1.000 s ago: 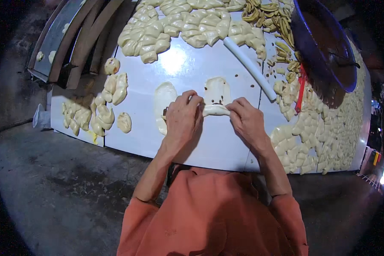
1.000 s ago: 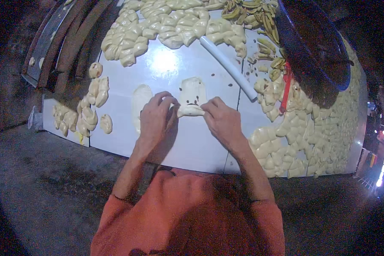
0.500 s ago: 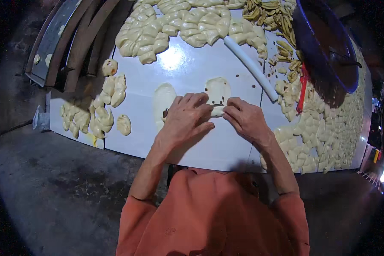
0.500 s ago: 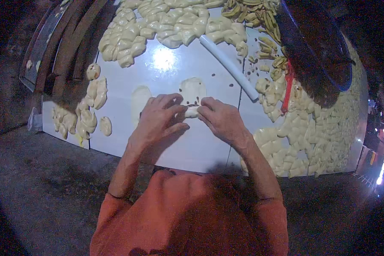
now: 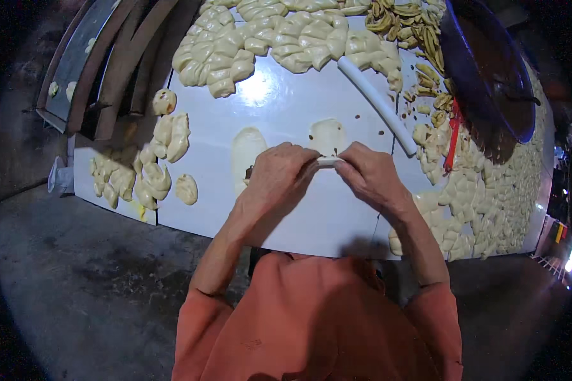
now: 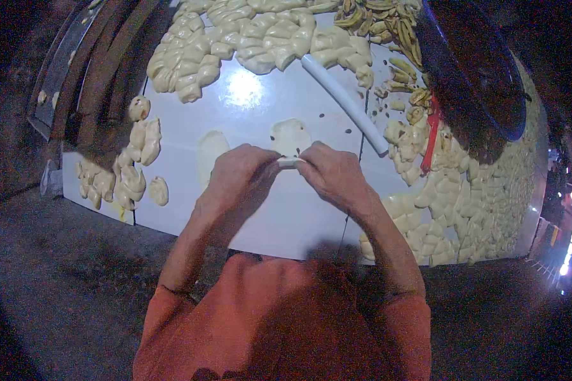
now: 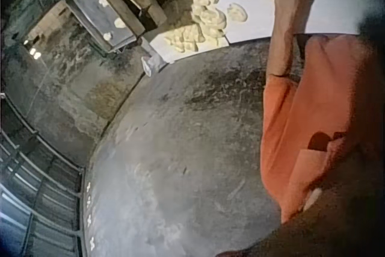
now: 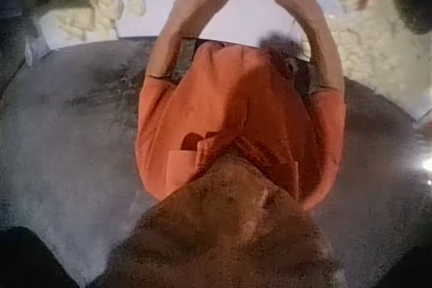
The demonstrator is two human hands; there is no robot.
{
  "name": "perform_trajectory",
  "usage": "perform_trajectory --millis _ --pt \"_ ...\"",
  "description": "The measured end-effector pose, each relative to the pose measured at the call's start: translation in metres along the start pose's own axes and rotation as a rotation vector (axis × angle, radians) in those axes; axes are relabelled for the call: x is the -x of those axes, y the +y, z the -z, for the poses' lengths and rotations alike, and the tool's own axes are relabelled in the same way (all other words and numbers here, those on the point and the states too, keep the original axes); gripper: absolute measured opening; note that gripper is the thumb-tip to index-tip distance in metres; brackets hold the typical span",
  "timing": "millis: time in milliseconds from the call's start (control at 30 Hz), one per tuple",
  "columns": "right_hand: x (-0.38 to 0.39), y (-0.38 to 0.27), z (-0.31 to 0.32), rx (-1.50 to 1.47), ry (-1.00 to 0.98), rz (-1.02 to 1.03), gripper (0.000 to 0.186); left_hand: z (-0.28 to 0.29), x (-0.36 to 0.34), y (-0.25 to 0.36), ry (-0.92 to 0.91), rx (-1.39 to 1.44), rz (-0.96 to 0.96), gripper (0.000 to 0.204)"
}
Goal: The person prepares bread by rolling out pieces of dough on a table, spreading a chocolate-like filling onto the flattened dough, placing banana slices inside, and rolling the dough into cylinders before placing them on a tray.
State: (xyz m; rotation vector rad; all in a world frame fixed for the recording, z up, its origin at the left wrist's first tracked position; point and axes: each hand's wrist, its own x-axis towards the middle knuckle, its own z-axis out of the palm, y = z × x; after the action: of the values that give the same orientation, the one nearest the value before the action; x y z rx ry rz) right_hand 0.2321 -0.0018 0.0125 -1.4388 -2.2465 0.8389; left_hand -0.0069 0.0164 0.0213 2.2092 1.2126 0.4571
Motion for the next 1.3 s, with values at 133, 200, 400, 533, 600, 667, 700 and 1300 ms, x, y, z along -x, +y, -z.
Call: perform_trajectory --millis 133,200,400,533,600,667,700,1300 --pt "0.000 -0.004 -0.006 -0.025 0.071 -0.153 0.021 -0.001 0.004 -0.004 0.083 0.033 -0.054 0.013" --pt "0.004 -0.006 -0.010 -0.016 0.151 -0.160 0.022 -0.007 0.009 -0.008 0.110 0.020 -0.074 0.014" --pt "0.008 0.002 -0.007 0.215 0.094 0.032 0.036 -0.005 0.002 -0.010 0.127 -0.072 -0.151 0.015" --pt "0.004 0.005 -0.003 0.201 0.169 0.105 0.035 0.003 0.001 -0.002 0.102 -0.083 -0.127 0.019" --pt "0.007 0.004 -0.003 0.234 0.154 0.175 0.036 -0.001 0.003 -0.014 0.116 -0.100 -0.226 0.020" --pt "0.009 0.007 -0.005 0.317 0.117 0.235 0.037 -0.004 0.002 -0.009 0.086 -0.115 -0.248 0.022" --pt "0.008 0.010 -0.004 0.317 0.115 0.233 0.037 -0.005 0.001 -0.010 0.084 -0.112 -0.248 0.022" --pt "0.006 0.019 0.002 0.324 0.120 0.262 0.036 0.002 -0.001 -0.011 0.079 -0.160 -0.196 0.021"
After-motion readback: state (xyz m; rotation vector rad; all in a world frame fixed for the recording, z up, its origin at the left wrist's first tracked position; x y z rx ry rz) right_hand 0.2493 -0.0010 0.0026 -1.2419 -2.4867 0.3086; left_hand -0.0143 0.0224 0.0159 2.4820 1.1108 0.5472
